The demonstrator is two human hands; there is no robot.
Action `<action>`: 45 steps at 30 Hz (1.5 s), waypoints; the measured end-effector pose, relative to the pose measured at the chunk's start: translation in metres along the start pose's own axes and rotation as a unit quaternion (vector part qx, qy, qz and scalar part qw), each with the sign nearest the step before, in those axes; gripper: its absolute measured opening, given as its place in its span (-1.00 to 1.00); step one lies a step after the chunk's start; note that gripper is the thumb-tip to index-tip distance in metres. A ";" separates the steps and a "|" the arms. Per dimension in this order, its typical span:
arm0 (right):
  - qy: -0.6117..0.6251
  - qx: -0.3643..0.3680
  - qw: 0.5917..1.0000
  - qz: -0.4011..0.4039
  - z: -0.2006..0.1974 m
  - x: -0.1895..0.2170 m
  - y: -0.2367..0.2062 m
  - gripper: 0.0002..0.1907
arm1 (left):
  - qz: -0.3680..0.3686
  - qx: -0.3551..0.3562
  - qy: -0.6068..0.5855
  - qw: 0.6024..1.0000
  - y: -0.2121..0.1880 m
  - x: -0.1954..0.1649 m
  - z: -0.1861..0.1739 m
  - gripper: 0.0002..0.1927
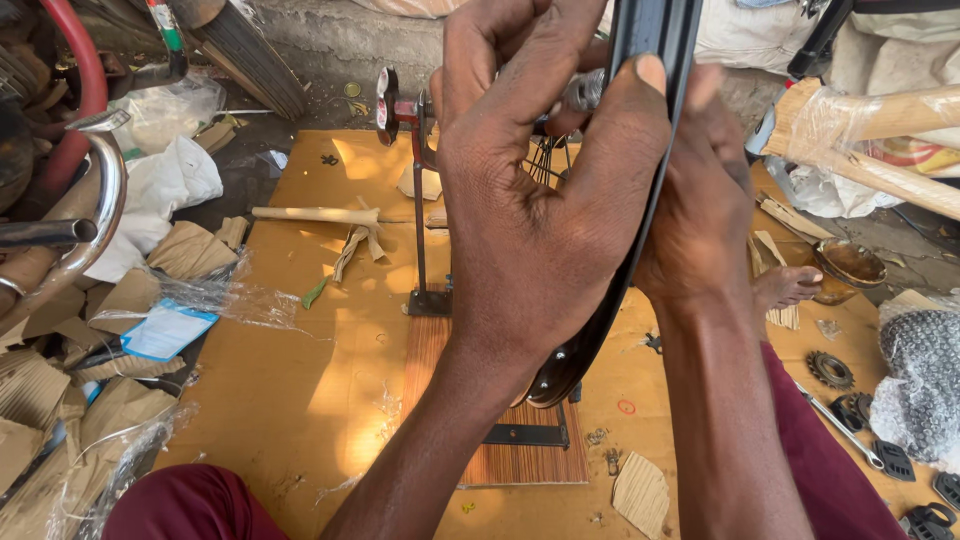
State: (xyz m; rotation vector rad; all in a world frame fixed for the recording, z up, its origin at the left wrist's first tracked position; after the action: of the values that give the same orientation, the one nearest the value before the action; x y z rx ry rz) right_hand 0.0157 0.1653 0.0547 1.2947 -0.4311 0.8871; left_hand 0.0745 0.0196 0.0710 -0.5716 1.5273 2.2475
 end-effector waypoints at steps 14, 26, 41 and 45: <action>-0.273 -0.014 0.938 -0.215 0.021 0.046 -0.019 -0.71 | -0.231 -0.002 -0.264 0.937 -0.005 0.046 0.009 -0.45; -0.336 -0.077 0.931 -0.123 0.025 0.075 -0.033 -0.77 | -0.222 0.185 -0.202 0.936 -0.009 0.064 0.029 -0.29; -0.207 -0.080 0.973 -0.066 0.015 0.039 -0.037 -0.68 | -0.288 0.112 -0.080 0.948 -0.015 0.079 -0.003 -0.52; -0.222 -0.044 0.972 -0.060 0.020 0.043 -0.029 -0.41 | -0.154 0.036 0.011 0.987 -0.043 0.031 -0.032 -0.55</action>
State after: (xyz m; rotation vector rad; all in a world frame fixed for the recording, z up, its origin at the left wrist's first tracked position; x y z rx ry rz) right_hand 0.0677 0.1595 0.0722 1.4200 -0.7260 0.4662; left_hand 0.0739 0.0068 0.0107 -0.7571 1.4142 1.9517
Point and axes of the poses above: each hand's wrist, its own y-axis towards the middle knuckle, its own z-axis out of the palm, x = y × z, the point moved 10 cm from there along y, towards the middle knuckle, and after that the axes turned 6 degrees about -x, right-handed, at the moved point
